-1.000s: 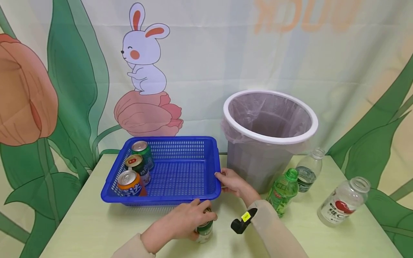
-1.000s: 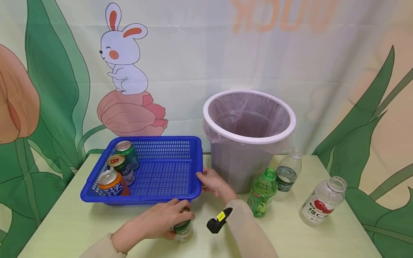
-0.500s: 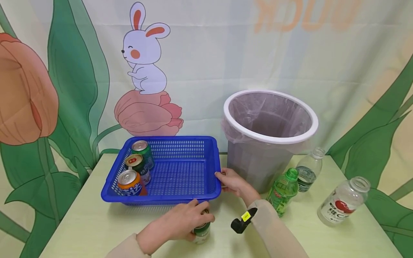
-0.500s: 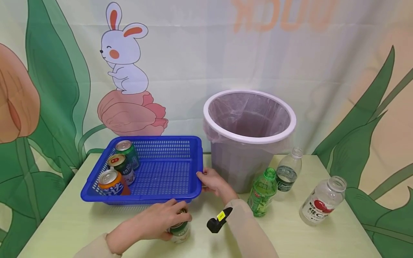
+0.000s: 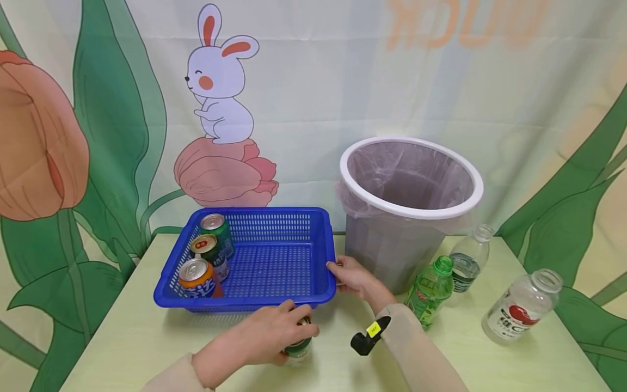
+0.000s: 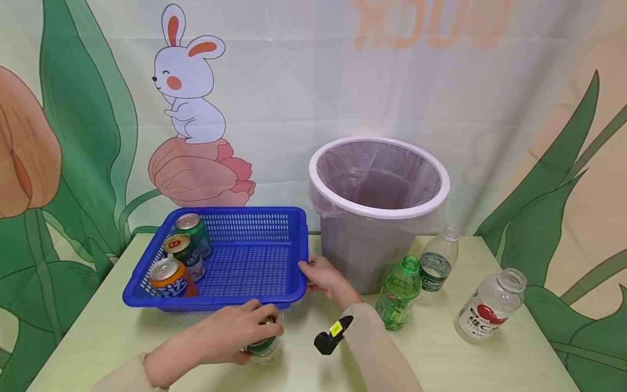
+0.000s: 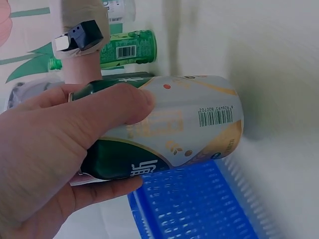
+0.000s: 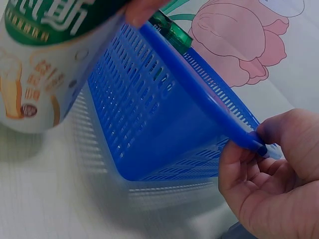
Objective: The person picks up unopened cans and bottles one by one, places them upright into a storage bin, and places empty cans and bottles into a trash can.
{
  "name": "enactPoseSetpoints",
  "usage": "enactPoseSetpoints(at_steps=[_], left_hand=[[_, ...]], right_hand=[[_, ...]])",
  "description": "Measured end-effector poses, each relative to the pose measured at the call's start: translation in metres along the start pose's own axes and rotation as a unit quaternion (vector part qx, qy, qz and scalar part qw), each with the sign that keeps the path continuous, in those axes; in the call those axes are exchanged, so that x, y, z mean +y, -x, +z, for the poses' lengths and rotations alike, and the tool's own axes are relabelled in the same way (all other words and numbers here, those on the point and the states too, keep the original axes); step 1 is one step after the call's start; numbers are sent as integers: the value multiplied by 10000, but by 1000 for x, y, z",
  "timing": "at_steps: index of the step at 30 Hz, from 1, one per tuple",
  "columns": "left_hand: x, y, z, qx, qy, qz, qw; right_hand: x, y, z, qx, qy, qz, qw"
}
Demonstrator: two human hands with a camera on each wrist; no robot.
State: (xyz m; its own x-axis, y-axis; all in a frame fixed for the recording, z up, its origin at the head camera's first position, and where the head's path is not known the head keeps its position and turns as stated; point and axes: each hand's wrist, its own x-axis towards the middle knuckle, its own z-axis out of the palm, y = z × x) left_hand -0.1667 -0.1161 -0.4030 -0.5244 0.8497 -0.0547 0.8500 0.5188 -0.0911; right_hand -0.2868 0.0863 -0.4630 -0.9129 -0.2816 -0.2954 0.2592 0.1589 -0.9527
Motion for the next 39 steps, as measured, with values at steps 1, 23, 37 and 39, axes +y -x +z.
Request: enactPoseSetpoints(at_steps=[1, 23, 37, 39], left_hand=[[0, 1, -2, -20, -27, 6, 10000], [0, 24, -30, -72, -254, 147, 9995], [-9, 35, -50, 196, -355, -40, 9992], [-11, 35, -53, 172, -354, -64, 9992]], right_hand=[[0, 0, 0, 0, 1, 0, 10000], [0, 0, 1, 7, -39, -8, 10000], [0, -1, 2, 35, -80, 7, 10000], [-1, 0, 2, 15, -79, -5, 10000]])
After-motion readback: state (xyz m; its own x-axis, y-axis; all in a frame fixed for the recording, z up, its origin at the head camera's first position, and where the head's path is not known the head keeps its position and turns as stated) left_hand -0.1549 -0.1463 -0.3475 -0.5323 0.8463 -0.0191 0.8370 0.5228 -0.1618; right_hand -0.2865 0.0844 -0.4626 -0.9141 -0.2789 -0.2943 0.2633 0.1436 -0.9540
